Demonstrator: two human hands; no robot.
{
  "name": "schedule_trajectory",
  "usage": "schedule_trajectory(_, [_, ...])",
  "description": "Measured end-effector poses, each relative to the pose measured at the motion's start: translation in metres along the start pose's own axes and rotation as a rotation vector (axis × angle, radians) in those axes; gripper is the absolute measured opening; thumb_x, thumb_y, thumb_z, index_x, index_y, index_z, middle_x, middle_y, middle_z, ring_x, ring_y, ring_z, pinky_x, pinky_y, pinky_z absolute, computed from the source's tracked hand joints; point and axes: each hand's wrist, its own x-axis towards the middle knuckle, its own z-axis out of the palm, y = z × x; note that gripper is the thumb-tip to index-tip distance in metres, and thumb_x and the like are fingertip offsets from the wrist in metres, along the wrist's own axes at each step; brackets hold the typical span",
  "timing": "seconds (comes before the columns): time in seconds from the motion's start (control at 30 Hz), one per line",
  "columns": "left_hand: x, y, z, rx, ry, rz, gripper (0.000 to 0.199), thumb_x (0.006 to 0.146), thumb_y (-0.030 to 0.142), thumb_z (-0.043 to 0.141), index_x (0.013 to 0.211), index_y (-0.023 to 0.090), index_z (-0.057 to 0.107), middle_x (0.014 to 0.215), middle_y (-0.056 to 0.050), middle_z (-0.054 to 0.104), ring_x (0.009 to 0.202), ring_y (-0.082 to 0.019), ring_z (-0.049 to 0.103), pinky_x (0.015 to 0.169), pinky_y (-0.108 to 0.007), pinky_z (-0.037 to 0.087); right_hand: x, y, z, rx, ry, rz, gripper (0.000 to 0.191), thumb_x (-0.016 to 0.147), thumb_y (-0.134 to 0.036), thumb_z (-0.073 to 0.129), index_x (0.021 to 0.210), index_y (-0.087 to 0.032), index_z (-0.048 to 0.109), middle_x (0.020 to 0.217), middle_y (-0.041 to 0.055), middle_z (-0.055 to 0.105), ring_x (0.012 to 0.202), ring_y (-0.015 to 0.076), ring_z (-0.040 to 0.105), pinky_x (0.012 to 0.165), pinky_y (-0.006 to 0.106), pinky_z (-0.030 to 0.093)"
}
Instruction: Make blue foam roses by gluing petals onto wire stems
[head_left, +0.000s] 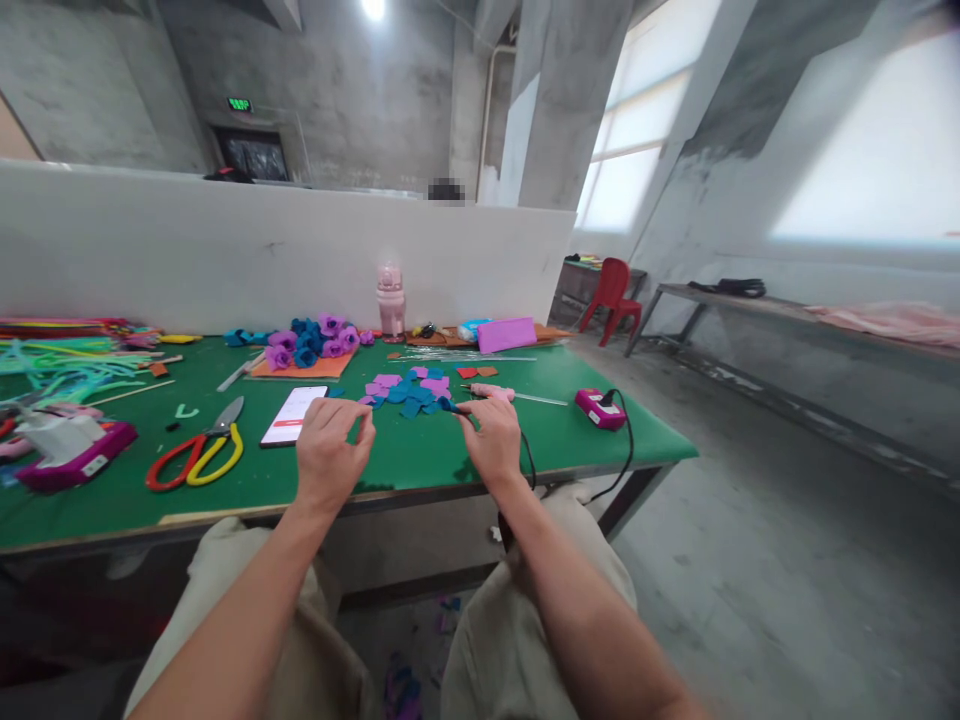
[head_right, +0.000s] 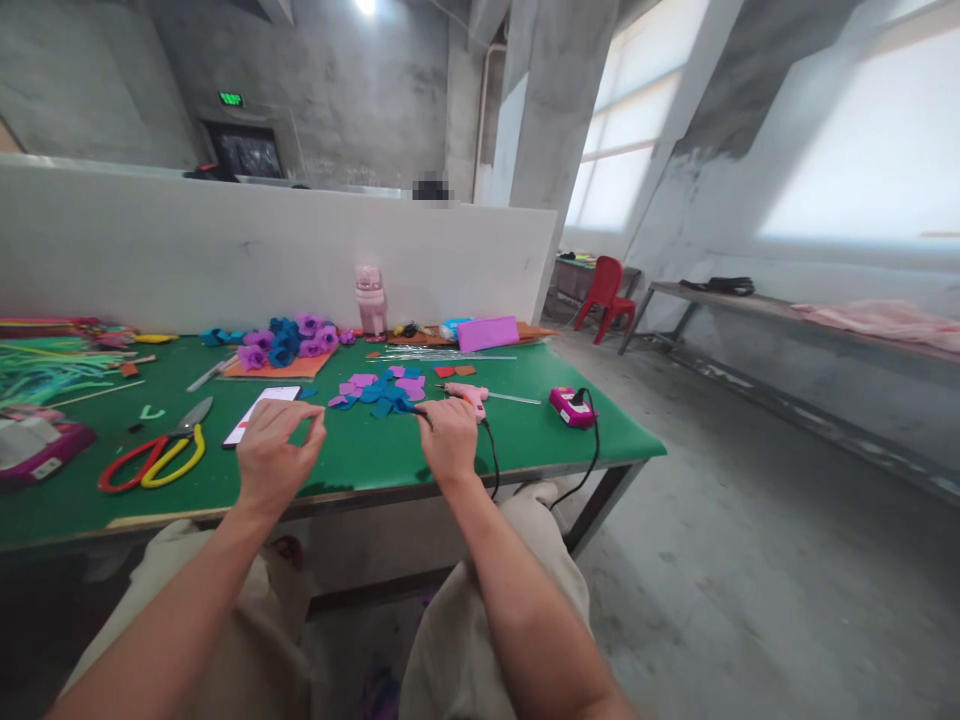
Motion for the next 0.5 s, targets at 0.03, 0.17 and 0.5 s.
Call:
schedule_trajectory(0.03, [0.0, -0.002, -0.001, 0.007, 0.002, -0.008, 0.007, 0.075, 0.014, 0.054, 0.074, 0.018, 0.059, 0.073, -0.004, 0.065, 0.074, -0.019, 0.055, 0.073, -0.032, 0.044, 0.001, 0.002, -0.001, 0.013, 0.011, 0.016, 0.008, 0.079, -0.022, 0.059, 0.08, -0.021, 0.067, 0.083, 0.0041, 0.068, 0.088, 0.0204, 0.058, 0.086, 0.034, 0.039])
schedule_trajectory(0.17, [0.0, -0.012, -0.005, 0.04, 0.03, -0.064, 0.007, 0.076, 0.017, 0.054, 0.074, 0.019, 0.06, 0.074, -0.004, 0.065, 0.075, -0.019, 0.056, 0.073, -0.032, 0.044, 0.003, 0.01, -0.001, 0.101, 0.036, 0.117, 0.01, 0.078, -0.023, 0.059, 0.081, -0.021, 0.067, 0.092, 0.0058, 0.069, 0.093, 0.0208, 0.059, 0.087, 0.035, 0.04])
schedule_trajectory(0.5, [0.006, -0.046, -0.029, 0.111, 0.097, -0.302, 0.009, 0.076, 0.023, 0.054, 0.073, 0.018, 0.061, 0.069, -0.002, 0.061, 0.066, -0.018, 0.055, 0.064, -0.032, 0.044, 0.011, 0.03, -0.008, 0.461, 0.075, 0.404, 0.017, 0.074, -0.032, 0.059, 0.084, -0.02, 0.067, 0.091, 0.0046, 0.07, 0.087, 0.019, 0.062, 0.085, 0.034, 0.042])
